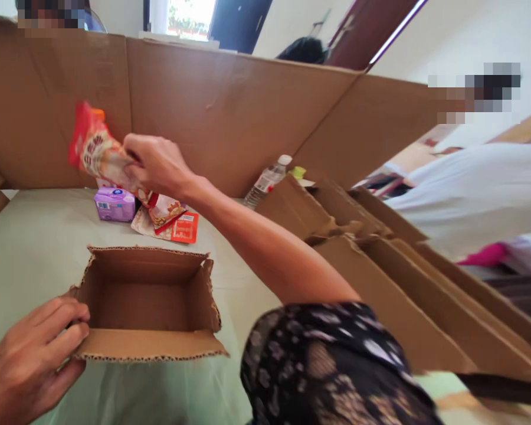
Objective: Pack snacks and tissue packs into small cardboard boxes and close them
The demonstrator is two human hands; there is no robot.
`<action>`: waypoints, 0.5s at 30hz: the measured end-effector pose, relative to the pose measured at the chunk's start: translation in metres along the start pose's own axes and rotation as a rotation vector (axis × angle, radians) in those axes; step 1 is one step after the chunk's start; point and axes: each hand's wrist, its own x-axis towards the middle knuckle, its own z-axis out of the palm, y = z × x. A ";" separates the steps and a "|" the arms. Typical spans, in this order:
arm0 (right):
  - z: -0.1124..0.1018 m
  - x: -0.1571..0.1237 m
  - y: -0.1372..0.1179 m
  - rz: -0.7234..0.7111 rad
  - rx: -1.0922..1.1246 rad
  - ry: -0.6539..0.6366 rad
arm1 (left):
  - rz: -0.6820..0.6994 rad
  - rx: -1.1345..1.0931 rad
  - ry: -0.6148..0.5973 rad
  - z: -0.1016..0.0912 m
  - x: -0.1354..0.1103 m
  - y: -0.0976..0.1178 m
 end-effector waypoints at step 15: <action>-0.033 -0.160 -0.055 -0.199 -0.186 -0.687 | 0.109 0.142 -0.121 -0.014 0.013 0.001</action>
